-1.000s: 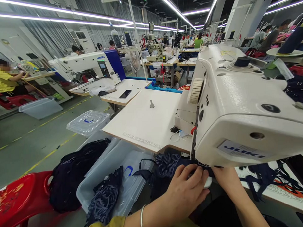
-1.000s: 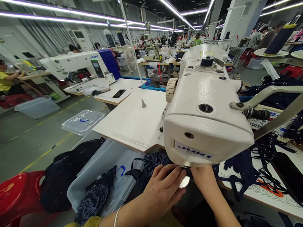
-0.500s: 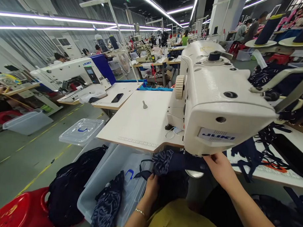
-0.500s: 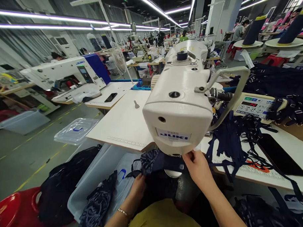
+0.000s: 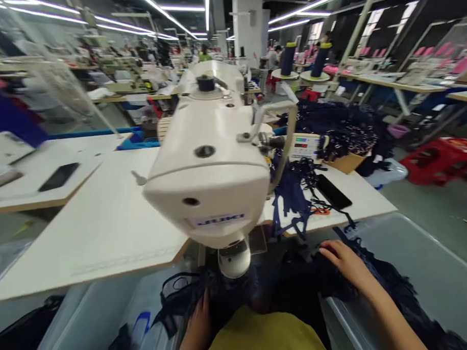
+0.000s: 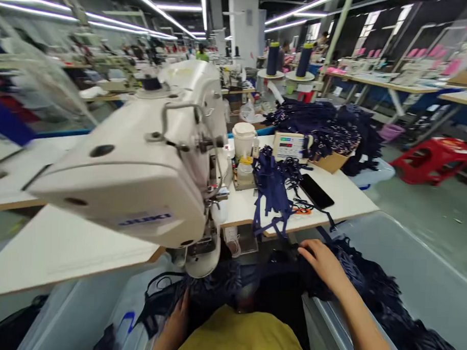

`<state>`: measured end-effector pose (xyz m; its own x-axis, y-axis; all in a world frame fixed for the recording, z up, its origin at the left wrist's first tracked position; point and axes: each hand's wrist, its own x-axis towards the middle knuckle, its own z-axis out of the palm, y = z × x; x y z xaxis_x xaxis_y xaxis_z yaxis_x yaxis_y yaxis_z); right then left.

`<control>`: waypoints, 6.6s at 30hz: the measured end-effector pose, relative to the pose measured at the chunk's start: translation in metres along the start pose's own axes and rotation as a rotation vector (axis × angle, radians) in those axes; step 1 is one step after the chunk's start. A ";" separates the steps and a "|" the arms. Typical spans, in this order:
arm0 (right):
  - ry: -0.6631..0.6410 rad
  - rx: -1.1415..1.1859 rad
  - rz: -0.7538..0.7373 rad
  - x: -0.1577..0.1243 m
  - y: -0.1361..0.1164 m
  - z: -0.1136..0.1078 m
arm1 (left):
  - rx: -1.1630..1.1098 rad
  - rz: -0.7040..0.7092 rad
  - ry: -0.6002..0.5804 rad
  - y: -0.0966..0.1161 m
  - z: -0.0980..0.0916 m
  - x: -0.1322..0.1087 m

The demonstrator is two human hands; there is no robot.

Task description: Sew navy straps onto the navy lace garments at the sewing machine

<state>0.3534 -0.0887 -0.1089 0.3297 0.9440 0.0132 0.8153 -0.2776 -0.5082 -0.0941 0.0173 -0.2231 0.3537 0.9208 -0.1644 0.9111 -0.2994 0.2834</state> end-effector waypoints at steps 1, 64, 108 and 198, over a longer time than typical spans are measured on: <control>0.067 -0.052 0.050 -0.004 0.021 0.001 | 0.017 0.013 -0.036 0.005 0.007 0.002; -0.260 0.632 -0.371 -0.026 -0.199 0.013 | -1.173 0.435 0.264 0.157 -0.193 -0.026; -0.074 0.471 -0.471 0.042 -0.197 0.021 | 0.309 0.555 0.687 0.132 -0.163 -0.015; -0.269 0.373 -0.291 0.031 -0.103 0.028 | -0.029 0.470 0.918 0.131 -0.161 -0.009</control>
<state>0.2666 -0.0254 -0.0801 -0.0577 0.9983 0.0023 0.6145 0.0373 -0.7880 -0.0124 0.0100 -0.0324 0.3635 0.5523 0.7502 0.7128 -0.6834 0.1578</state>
